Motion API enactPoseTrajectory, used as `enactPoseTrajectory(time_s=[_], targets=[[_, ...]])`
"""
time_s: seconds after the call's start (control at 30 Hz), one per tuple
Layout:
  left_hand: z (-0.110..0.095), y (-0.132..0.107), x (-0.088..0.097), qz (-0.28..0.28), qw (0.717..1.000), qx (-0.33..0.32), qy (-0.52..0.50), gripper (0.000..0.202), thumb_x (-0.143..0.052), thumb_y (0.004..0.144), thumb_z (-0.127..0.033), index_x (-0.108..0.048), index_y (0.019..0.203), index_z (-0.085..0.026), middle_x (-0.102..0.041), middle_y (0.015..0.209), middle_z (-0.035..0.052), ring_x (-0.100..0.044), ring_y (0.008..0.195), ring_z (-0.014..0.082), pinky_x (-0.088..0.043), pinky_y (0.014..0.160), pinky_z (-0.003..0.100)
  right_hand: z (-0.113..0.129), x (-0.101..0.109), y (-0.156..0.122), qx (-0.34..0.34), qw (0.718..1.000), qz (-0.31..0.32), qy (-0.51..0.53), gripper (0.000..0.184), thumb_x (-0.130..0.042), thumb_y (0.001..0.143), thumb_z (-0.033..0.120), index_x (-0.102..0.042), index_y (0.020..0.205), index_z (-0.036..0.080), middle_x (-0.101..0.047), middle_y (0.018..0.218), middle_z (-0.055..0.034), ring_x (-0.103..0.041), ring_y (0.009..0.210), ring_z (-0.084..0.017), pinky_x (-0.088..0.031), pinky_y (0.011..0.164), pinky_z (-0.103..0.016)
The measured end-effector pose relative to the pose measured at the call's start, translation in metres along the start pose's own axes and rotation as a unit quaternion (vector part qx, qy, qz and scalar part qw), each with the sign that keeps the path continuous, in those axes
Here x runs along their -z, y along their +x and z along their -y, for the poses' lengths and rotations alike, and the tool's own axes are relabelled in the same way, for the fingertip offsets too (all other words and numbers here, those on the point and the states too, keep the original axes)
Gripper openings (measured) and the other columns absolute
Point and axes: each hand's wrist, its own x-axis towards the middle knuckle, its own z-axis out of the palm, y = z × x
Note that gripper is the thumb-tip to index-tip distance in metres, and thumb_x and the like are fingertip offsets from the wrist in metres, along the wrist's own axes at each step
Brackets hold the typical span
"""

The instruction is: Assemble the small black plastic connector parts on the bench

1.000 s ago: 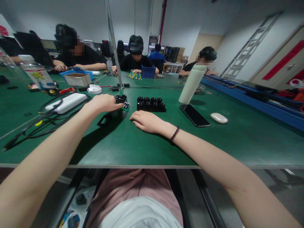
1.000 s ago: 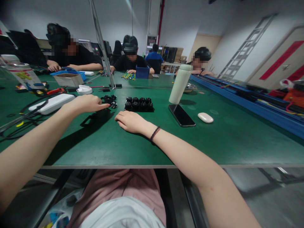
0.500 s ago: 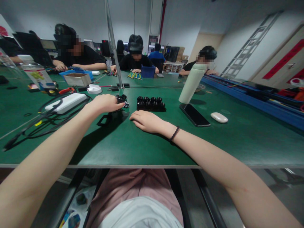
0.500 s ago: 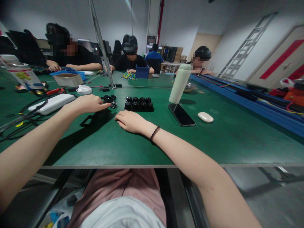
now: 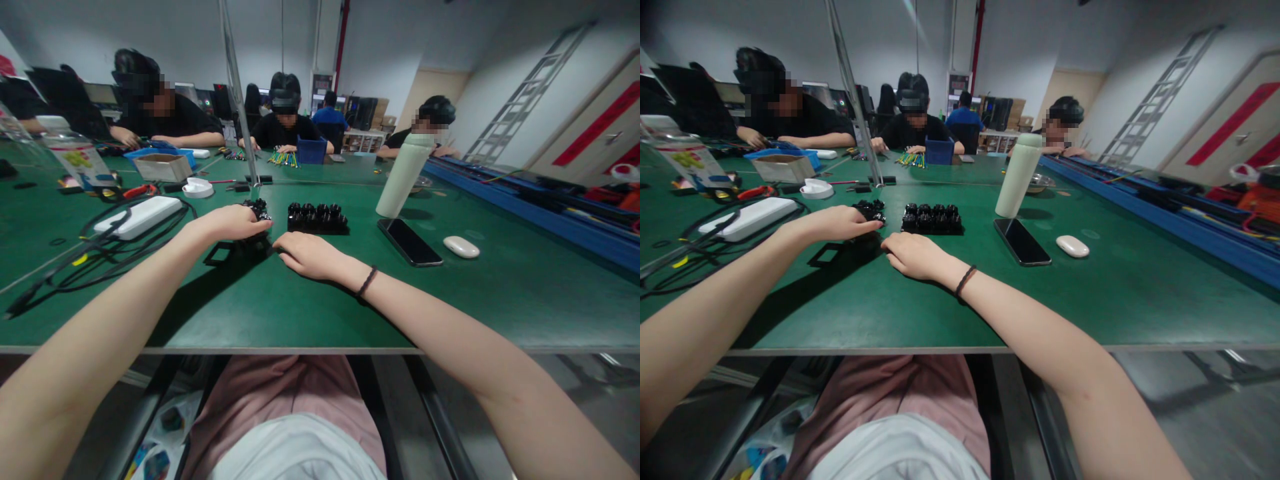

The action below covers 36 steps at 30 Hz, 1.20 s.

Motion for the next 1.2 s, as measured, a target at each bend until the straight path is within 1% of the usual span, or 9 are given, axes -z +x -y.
enactPoseTrajectory(time_s=[0.3, 0.47, 0.6, 0.67, 0.77, 0.87, 0.97, 1.07, 1.2], targets=[[-0.002, 0.002, -0.002, -0.027, 0.999, -0.017, 0.005, 0.064, -0.028, 0.083, -0.067, -0.07, 0.069, -0.021, -0.068, 0.068, 0.0103, -0.063, 0.068, 0.0263, -0.04, 0.064, 0.031, 0.005, 0.0, -0.001, -0.063, 0.996, -0.053, 0.031, 0.027, -0.052, 0.092, 0.025, -0.05, 0.115, 0.011, -0.061, 0.118, -0.0167, -0.061, 0.106, -0.024, -0.047, 0.093, -0.04], [-0.009, 0.0, -0.003, -0.059, 0.997, -0.034, -0.034, 0.062, -0.028, 0.085, -0.065, -0.068, 0.069, -0.021, -0.067, 0.065, 0.0085, -0.063, 0.067, 0.0247, -0.039, 0.061, 0.03, 0.003, -0.005, 0.0, -0.121, 0.972, -0.115, 0.166, 0.027, -0.056, 0.09, 0.029, -0.048, 0.11, 0.013, -0.062, 0.113, -0.0146, -0.063, 0.1, -0.022, -0.049, 0.088, -0.039], [-0.024, -0.006, -0.005, -0.097, 0.991, -0.037, -0.083, 0.056, -0.029, 0.087, -0.06, -0.065, 0.073, -0.019, -0.068, 0.069, 0.0077, -0.062, 0.069, 0.0228, -0.038, 0.06, 0.028, -0.002, -0.013, 0.007, -0.204, 0.894, -0.186, 0.352, 0.023, -0.058, 0.089, 0.033, -0.047, 0.102, 0.017, -0.064, 0.094, -0.0052, -0.064, 0.084, -0.016, -0.052, 0.079, -0.034], [-0.031, -0.008, -0.006, -0.115, 0.987, -0.033, -0.107, 0.055, -0.029, 0.088, -0.058, -0.064, 0.075, -0.018, -0.068, 0.072, 0.0081, -0.061, 0.07, 0.0222, -0.038, 0.061, 0.028, -0.003, -0.014, 0.011, -0.256, 0.832, -0.202, 0.448, 0.018, -0.055, 0.091, 0.034, -0.047, 0.098, 0.019, -0.063, 0.084, -0.0002, -0.064, 0.074, -0.012, -0.052, 0.07, -0.028], [-0.038, -0.008, -0.01, -0.147, 0.976, -0.032, -0.159, 0.053, -0.03, 0.088, -0.058, -0.063, 0.08, -0.017, -0.067, 0.075, 0.0076, -0.06, 0.072, 0.0215, -0.039, 0.063, 0.029, -0.002, -0.011, 0.016, -0.328, 0.721, -0.202, 0.575, 0.012, -0.048, 0.096, 0.031, -0.046, 0.092, 0.019, -0.061, 0.072, 0.0032, -0.062, 0.059, -0.009, -0.048, 0.055, -0.021], [-0.041, -0.006, -0.016, -0.179, 0.959, -0.028, -0.219, 0.046, -0.035, 0.088, -0.055, -0.062, 0.086, -0.018, -0.067, 0.079, 0.0058, -0.06, 0.076, 0.0203, -0.041, 0.068, 0.029, 0.0, -0.003, 0.017, -0.336, 0.642, -0.194, 0.661, 0.018, -0.044, 0.098, 0.034, -0.046, 0.088, 0.019, -0.062, 0.067, 0.0028, -0.062, 0.053, -0.008, -0.045, 0.05, -0.018], [-0.044, -0.002, -0.026, -0.2, 0.932, -0.009, -0.302, 0.038, -0.042, 0.087, -0.051, -0.06, 0.091, -0.018, -0.067, 0.084, 0.0044, -0.059, 0.076, 0.0179, -0.043, 0.07, 0.028, 0.0, 0.003, 0.016, -0.335, 0.595, -0.191, 0.705, 0.023, -0.043, 0.099, 0.034, -0.049, 0.084, 0.018, -0.063, 0.063, 0.0014, -0.062, 0.052, -0.009, -0.046, 0.05, -0.018], [-0.051, 0.002, -0.037, -0.209, 0.888, 0.015, -0.41, 0.033, -0.047, 0.087, -0.048, -0.058, 0.095, -0.019, -0.065, 0.082, 0.0034, -0.057, 0.069, 0.0153, -0.044, 0.066, 0.027, -0.001, 0.006, 0.014, -0.348, 0.56, -0.195, 0.726, 0.023, -0.042, 0.099, 0.031, -0.051, 0.082, 0.018, -0.064, 0.062, 0.0003, -0.062, 0.053, -0.01, -0.05, 0.053, -0.02], [-0.065, 0.002, -0.046, -0.182, 0.817, 0.066, -0.544, 0.024, -0.048, 0.089, -0.042, -0.055, 0.092, -0.019, -0.059, 0.075, 0.0008, -0.052, 0.058, 0.0116, -0.04, 0.054, 0.023, -0.003, 0.006, 0.014, -0.352, 0.539, -0.194, 0.74, 0.022, -0.045, 0.098, 0.028, -0.055, 0.081, 0.017, -0.062, 0.061, 0.0003, -0.062, 0.056, -0.01, -0.053, 0.059, -0.022]])
